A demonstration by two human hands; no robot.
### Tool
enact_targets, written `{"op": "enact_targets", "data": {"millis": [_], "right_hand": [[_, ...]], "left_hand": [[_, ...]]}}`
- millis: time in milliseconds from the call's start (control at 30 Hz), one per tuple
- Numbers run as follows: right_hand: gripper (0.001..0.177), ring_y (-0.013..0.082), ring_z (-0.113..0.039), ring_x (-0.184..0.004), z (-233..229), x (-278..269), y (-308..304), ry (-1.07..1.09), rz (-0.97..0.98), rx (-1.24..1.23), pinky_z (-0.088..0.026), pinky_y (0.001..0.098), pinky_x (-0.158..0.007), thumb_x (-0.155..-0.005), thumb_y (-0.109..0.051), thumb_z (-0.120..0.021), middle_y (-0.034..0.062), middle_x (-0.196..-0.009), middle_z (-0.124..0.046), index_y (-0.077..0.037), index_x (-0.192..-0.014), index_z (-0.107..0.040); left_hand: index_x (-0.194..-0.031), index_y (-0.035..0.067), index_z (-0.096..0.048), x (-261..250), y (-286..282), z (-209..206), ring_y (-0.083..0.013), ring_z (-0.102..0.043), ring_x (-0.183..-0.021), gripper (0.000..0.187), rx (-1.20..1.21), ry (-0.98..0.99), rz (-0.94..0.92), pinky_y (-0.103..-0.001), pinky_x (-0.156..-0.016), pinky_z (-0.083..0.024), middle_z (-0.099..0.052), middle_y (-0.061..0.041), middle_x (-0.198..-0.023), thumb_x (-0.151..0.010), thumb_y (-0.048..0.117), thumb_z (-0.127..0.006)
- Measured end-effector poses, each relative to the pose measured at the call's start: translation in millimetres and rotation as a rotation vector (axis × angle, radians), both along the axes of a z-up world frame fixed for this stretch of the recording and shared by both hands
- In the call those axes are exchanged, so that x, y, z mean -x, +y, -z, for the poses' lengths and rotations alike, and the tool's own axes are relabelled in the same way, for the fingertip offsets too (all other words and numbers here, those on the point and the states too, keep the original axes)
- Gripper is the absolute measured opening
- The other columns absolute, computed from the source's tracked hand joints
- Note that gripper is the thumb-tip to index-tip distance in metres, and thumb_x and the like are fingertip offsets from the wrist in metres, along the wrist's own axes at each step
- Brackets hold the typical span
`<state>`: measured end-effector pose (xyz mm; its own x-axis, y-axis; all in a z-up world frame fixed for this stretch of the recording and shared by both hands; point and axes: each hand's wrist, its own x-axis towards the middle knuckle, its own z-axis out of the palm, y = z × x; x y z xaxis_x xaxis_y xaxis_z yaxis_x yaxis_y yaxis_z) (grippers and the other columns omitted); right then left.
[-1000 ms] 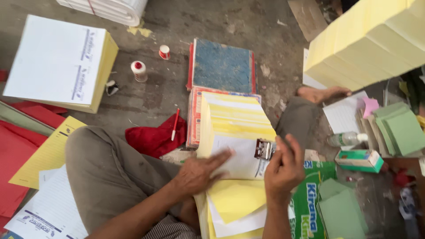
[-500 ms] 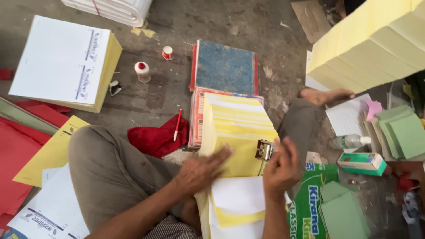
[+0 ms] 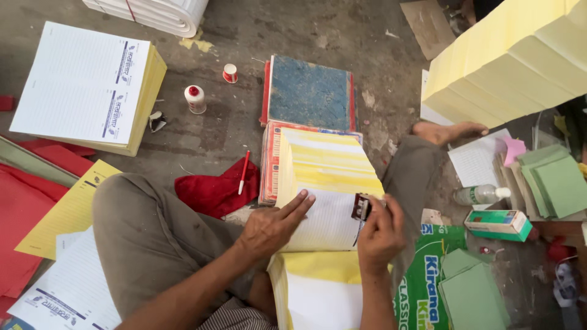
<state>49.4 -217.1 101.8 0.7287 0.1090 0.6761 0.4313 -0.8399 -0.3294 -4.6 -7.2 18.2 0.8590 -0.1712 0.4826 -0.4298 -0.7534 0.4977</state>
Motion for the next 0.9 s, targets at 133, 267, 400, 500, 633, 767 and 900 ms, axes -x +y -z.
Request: {"op": "enact_targets", "data": {"millis": [133, 267, 400, 500, 633, 767, 900], "right_hand": [[0.029, 0.022, -0.07, -0.087, -13, 14, -18, 0.077, 0.041, -0.116, -0.053, 0.0323, -0.064, -0.094, 0.009, -0.064, 0.0153, -0.125, -0.071, -0.004, -0.115, -0.078], [0.021, 0.0235, -0.07, -0.101, -29, 16, -21, -0.085, -0.011, -0.052, -0.058, 0.0298, -0.077, -0.105, 0.006, -0.067, 0.0123, -0.131, -0.067, -0.005, -0.121, -0.075], [0.022, 0.0212, -0.069, -0.088, -27, 17, -15, 0.023, 0.052, -0.108, -0.053, 0.0312, -0.071, -0.1, 0.008, -0.066, 0.0134, -0.127, -0.07, -0.003, -0.116, -0.077], [0.019, 0.0209, -0.068, -0.094, -25, 13, -14, -0.046, 0.067, -0.163, -0.055, 0.0289, -0.073, -0.106, 0.007, -0.066, 0.0144, -0.13, -0.066, -0.001, -0.12, -0.075], [0.018, 0.0197, -0.07, -0.107, -36, 17, -33, -0.095, -0.007, -0.147, -0.06, 0.0286, -0.088, -0.112, 0.007, -0.063, 0.0128, -0.132, -0.062, -0.002, -0.124, -0.073], [0.019, 0.0217, -0.07, -0.098, -46, 7, -25, -0.016, 0.0, -0.109, -0.057, 0.0304, -0.078, -0.103, 0.005, -0.068, 0.0131, -0.124, -0.068, -0.002, -0.119, -0.075], [0.02, 0.0215, -0.072, -0.093, -35, 5, -17, 0.057, -0.005, -0.095, -0.057, 0.0317, -0.073, -0.1, 0.004, -0.07, 0.0118, -0.124, -0.07, -0.004, -0.118, -0.076]], "left_hand": [[-0.137, 0.013, -0.067, -1, 5, 14, -0.0103, -0.058, -0.051, 0.055, -0.034, -0.182, -0.004, -0.03, -0.055, -0.054, -0.076, -0.007, -0.128, -0.083, 0.002, -0.063], [-0.126, 0.016, -0.075, 7, 0, 15, -0.0122, -0.054, -0.036, 0.039, 0.041, 0.125, 0.205, -0.031, -0.037, -0.048, -0.079, -0.001, -0.117, -0.09, 0.004, -0.069], [-0.133, 0.011, -0.07, 15, -5, 5, -0.0129, -0.065, -0.062, 0.047, 0.08, -0.081, 0.194, -0.029, -0.053, -0.053, -0.073, -0.006, -0.123, -0.086, 0.009, -0.07], [-0.129, 0.004, -0.071, 2, 5, 4, -0.0125, -0.059, -0.046, 0.046, -0.034, -0.108, 0.007, -0.03, -0.043, -0.05, -0.074, -0.014, -0.127, -0.084, 0.01, -0.073], [-0.129, 0.01, -0.072, 0, 6, 7, -0.0126, -0.06, -0.049, 0.049, -0.039, -0.142, 0.046, -0.03, -0.048, -0.052, -0.075, -0.01, -0.128, -0.08, 0.002, -0.068], [-0.135, 0.018, -0.074, 23, -3, -10, -0.012, -0.069, -0.058, 0.037, 0.094, 0.248, 0.269, -0.03, -0.055, -0.056, -0.076, -0.002, -0.084, -0.099, 0.011, -0.071], [-0.133, 0.014, -0.069, 45, -2, -30, -0.0229, -0.074, -0.071, 0.047, 0.457, 0.722, 0.622, -0.034, -0.068, -0.06, -0.078, -0.011, -0.102, -0.086, 0.008, -0.075]]}}
